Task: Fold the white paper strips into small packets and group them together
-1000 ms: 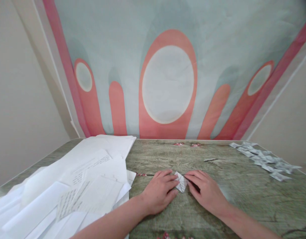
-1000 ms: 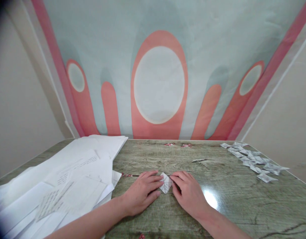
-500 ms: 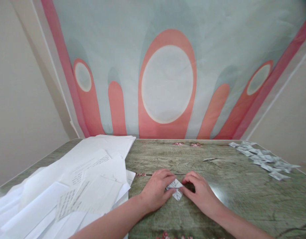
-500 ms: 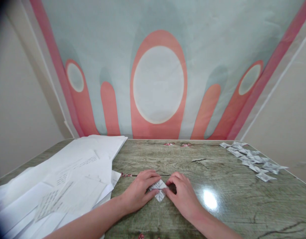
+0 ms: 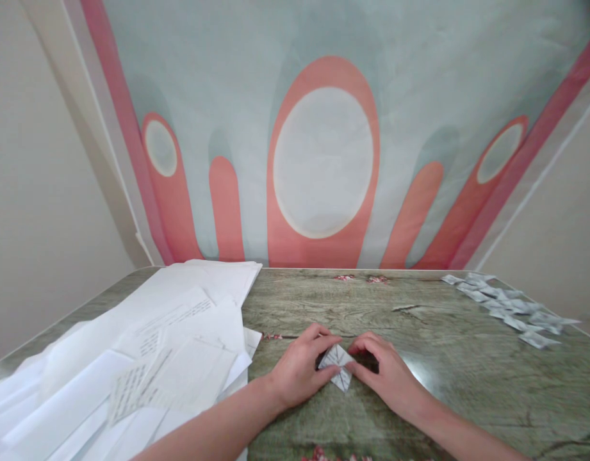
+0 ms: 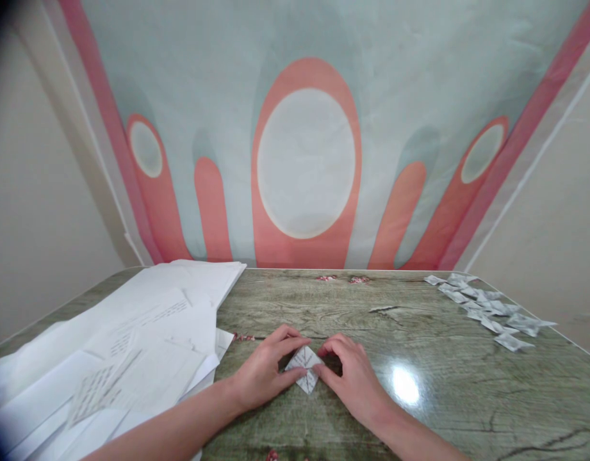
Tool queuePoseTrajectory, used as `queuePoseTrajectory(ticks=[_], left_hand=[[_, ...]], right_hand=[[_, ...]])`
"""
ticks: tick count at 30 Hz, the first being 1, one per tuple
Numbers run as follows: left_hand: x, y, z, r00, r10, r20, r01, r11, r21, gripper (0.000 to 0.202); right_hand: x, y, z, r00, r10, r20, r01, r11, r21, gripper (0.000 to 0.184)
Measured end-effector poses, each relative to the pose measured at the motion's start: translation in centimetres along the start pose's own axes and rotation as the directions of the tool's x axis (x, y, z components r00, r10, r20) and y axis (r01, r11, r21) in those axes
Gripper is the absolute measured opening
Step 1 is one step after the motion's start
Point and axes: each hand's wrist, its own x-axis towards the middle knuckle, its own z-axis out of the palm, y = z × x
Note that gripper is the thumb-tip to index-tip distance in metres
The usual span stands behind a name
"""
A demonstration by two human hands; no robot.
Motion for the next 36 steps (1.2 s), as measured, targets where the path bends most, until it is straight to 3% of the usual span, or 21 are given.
queuePoseTrajectory(ticks=[5, 9, 16, 22, 25, 27, 29, 31, 33, 36], left_hand=[[0.2, 0.2, 0.3, 0.991, -0.009, -0.133, -0.003, 0.996, -0.093, 0.045], [0.1, 0.4, 0.5, 0.987, 0.003, -0.163, -0.021, 0.994, -0.109, 0.045], [0.0, 0.5, 0.4, 0.986, 0.037, -0.165, -0.053, 0.994, -0.097, 0.032], [0.2, 1.0, 0.6, 0.976, -0.073, -0.204, 0.025, 0.973, -0.229, 0.011], [0.3, 1.3, 0.9, 0.955, -0.224, -0.194, 0.121, 0.893, -0.434, 0.009], [0.4, 1.5, 1.2, 0.939, -0.308, -0.151, 0.151, 0.766, -0.624, 0.017], [0.5, 1.7, 1.4, 0.935, -0.339, -0.1, 0.148, 0.632, -0.761, 0.024], [0.5, 1.9, 1.4, 0.94, -0.336, -0.06, 0.147, 0.559, -0.816, 0.03], [0.6, 2.0, 1.3, 0.943, -0.328, -0.046, 0.151, 0.548, -0.823, 0.031], [0.7, 1.7, 1.3, 0.95, -0.304, -0.072, 0.138, 0.616, -0.776, 0.026]], right_hand=[[-0.2, -0.3, -0.3, 0.999, 0.035, -0.003, -0.035, 0.992, 0.122, 0.02], [-0.3, -0.9, -0.7, 0.997, 0.069, 0.023, -0.072, 0.962, 0.263, 0.025], [-0.6, -1.7, -1.1, 0.998, 0.053, -0.019, -0.048, 0.978, 0.205, 0.027], [-0.8, -1.9, -1.2, 0.998, 0.064, -0.016, -0.058, 0.969, 0.239, 0.025], [-0.9, -1.9, -1.0, 0.998, 0.068, 0.009, -0.067, 0.946, 0.316, 0.023], [-1.0, -1.9, -0.8, 0.997, 0.067, 0.042, -0.078, 0.931, 0.357, 0.026], [-1.1, -2.0, -0.6, 0.996, 0.069, 0.062, -0.087, 0.927, 0.366, 0.027], [-1.1, -2.0, -0.4, 0.996, 0.071, 0.057, -0.087, 0.932, 0.351, 0.027], [-1.1, -2.0, -0.4, 0.998, 0.057, 0.036, -0.066, 0.938, 0.339, 0.024], [-1.0, -1.7, -0.6, 0.999, 0.032, -0.035, -0.021, 0.957, 0.289, 0.02]])
